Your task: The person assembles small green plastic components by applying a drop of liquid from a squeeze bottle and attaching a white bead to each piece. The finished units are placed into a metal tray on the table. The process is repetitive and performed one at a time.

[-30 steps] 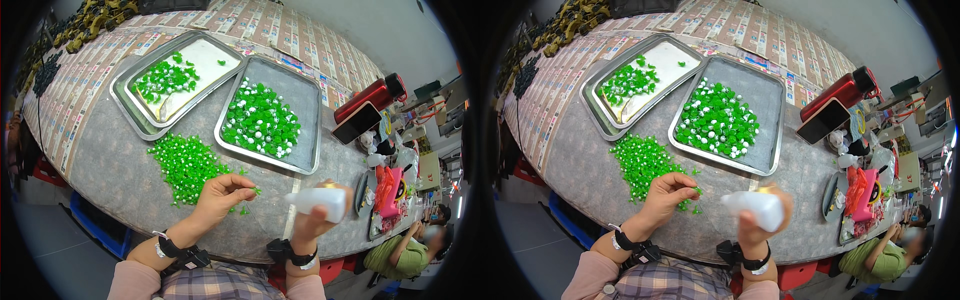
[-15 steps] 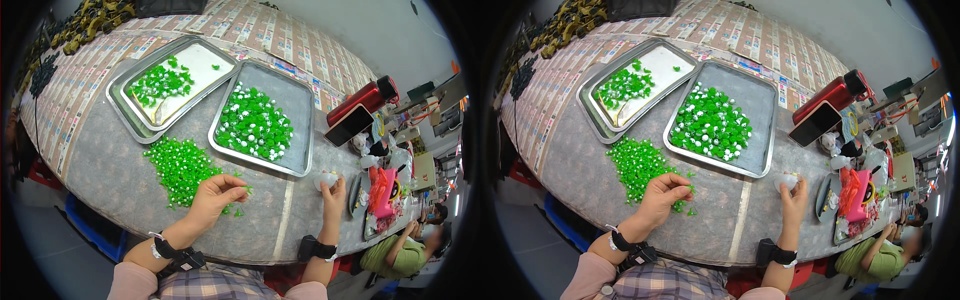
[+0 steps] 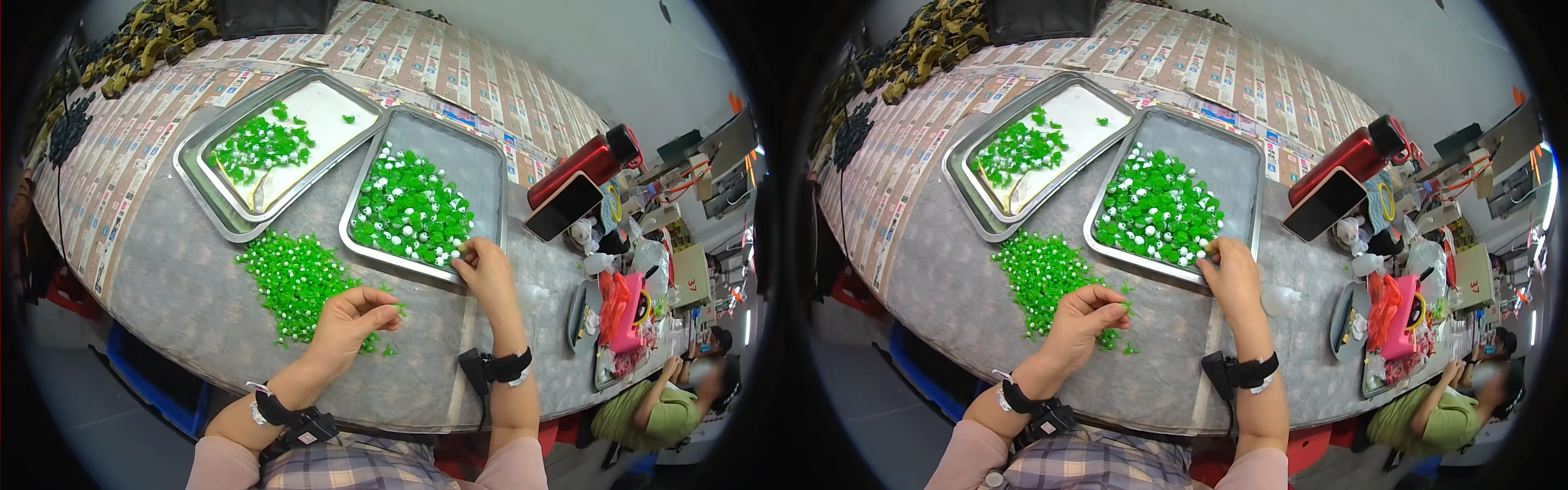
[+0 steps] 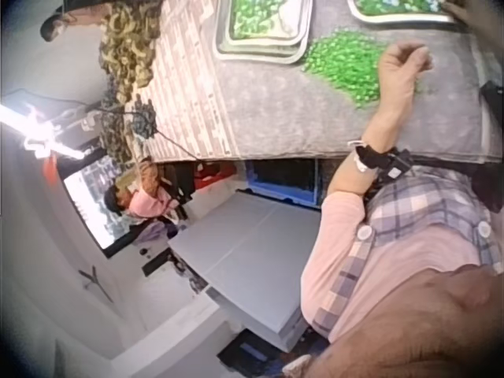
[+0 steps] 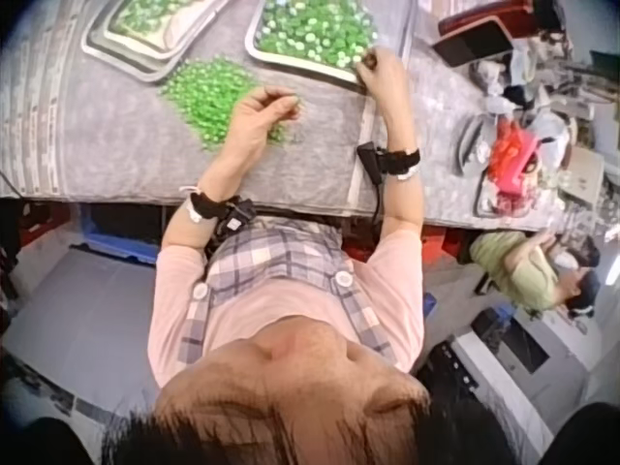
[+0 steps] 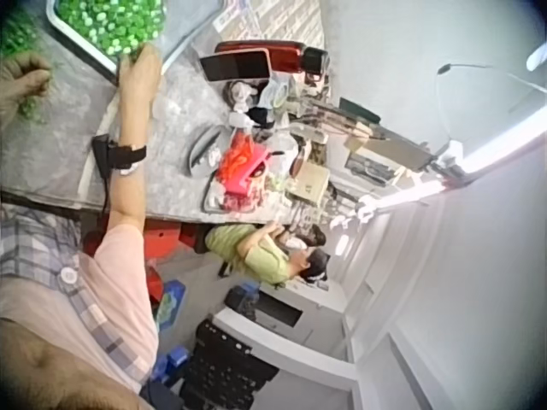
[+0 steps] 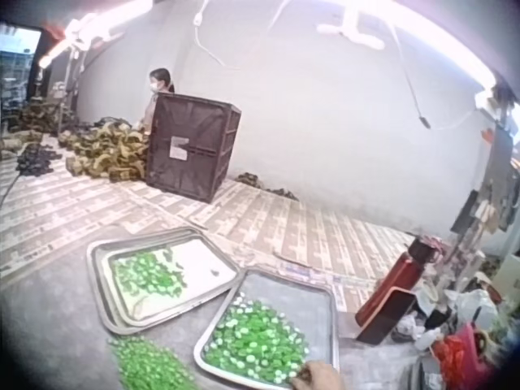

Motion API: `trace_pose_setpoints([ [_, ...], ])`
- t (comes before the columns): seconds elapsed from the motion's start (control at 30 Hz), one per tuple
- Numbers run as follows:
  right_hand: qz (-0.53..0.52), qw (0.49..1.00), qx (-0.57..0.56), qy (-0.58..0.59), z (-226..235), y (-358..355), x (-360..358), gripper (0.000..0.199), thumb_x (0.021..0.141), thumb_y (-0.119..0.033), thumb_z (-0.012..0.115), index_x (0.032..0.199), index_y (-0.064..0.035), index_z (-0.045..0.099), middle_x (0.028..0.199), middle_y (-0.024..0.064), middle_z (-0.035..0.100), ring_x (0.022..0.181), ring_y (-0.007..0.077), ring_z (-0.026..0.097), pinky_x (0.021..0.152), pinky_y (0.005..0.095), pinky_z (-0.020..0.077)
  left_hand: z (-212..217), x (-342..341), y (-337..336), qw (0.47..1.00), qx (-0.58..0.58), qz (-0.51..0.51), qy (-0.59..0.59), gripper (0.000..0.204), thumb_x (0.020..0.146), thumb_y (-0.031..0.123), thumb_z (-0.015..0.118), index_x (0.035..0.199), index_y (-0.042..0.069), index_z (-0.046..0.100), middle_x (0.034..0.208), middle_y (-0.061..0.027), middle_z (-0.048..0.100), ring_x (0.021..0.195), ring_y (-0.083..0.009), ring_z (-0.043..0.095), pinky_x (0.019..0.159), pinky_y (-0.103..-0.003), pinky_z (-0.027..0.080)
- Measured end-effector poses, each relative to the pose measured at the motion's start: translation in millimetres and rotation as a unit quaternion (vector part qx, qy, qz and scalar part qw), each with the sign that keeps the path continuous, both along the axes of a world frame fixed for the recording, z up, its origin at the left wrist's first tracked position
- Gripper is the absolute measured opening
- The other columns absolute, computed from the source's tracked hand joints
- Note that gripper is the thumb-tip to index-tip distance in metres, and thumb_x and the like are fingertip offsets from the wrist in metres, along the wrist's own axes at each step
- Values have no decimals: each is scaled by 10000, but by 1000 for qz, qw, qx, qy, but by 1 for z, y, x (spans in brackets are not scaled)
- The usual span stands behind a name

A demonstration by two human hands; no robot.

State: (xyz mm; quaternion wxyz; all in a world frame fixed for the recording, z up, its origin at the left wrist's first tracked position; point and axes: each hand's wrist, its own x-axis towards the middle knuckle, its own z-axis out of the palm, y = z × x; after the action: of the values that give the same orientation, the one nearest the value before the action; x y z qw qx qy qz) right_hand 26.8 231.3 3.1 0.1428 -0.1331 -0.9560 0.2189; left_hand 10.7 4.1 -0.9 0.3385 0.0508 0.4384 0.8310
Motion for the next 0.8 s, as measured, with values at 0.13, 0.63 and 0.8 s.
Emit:
trace_pose_setpoints([
  [0.13, -3, 1000, -31, -1, -2, 0, -1, 195, 627, -91, 627, 777, -27, 520, 681, 82, 529, 669, 216, 519, 614, 312, 411, 2, 1, -1, 1000, 6, -7, -5, 103, 764, 45, 557, 855, -3, 559, 747, -60, 585, 670, -104, 558, 624, -215, 462],
  [0.63, 121, 824, -553, -35, 27, -72, 47, 209, 710, -13, 597, 908, 0, 532, 826, 45, 587, 764, 112, 561, 668, 218, 438, 5, 2, -2, 999, 36, -32, -6, 99, 770, 51, 551, 854, -1, 551, 764, -58, 582, 689, -119, 569, 644, -226, 471],
  [0.8, 76, 759, -647, 20, 16, -73, 48, 195, 719, 18, 589, 906, 2, 537, 857, 52, 581, 788, 109, 558, 673, 209, 443, 2, 2, -1, 999, 24, -19, -37, 99, 770, 55, 552, 850, -3, 549, 758, -63, 583, 683, -121, 573, 631, -230, 481],
])
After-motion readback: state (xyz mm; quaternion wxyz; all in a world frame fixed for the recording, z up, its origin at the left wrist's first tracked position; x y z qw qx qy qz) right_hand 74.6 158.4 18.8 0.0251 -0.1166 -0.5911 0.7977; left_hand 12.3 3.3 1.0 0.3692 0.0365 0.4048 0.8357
